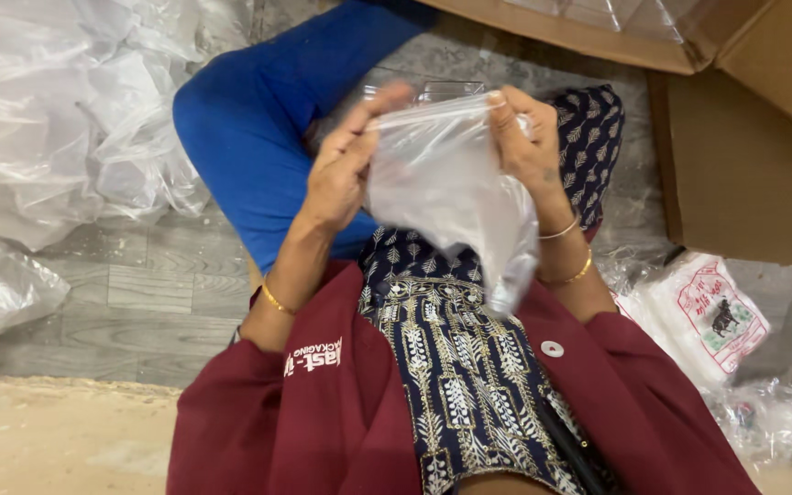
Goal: The person sits on the floor and repeatedly takes clear plastic containers from a cardboard box, places them into small plastic bags, and sets the filled bags aside. The process is repeated for multiple containers.
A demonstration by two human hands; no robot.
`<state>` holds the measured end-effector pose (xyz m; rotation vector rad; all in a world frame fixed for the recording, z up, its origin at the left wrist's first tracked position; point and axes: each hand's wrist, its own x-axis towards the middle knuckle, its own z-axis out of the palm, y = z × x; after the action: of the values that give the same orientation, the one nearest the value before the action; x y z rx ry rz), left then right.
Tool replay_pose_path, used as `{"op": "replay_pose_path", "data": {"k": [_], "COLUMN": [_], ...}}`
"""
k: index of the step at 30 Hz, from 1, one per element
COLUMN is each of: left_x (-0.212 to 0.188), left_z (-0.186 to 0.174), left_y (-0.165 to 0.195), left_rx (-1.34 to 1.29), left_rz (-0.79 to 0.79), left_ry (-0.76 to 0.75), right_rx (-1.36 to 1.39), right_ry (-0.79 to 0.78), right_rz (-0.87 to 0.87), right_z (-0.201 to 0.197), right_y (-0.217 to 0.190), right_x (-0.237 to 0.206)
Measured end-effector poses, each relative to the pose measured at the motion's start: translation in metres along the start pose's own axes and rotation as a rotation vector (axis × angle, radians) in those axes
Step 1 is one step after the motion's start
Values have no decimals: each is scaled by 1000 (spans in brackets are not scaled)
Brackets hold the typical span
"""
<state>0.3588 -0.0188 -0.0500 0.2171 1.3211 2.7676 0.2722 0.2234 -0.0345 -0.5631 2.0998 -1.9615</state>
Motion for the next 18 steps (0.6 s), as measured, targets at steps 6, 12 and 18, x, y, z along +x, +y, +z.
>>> {"op": "replay_pose_path", "data": {"k": [6, 12, 18], "left_x": [3, -3, -6], "left_z": [26, -33, -236], "left_y": [-13, -11, 105], "left_rx": [372, 783, 241], "left_rz": [-250, 50, 439], "left_ry": [-355, -86, 958], "right_rx": [-224, -16, 267], "right_ry": [-60, 41, 238], "right_rz": [4, -68, 160], "right_z": [0, 5, -38], "right_y": [-15, -41, -65], "right_x": [-4, 2, -29]}}
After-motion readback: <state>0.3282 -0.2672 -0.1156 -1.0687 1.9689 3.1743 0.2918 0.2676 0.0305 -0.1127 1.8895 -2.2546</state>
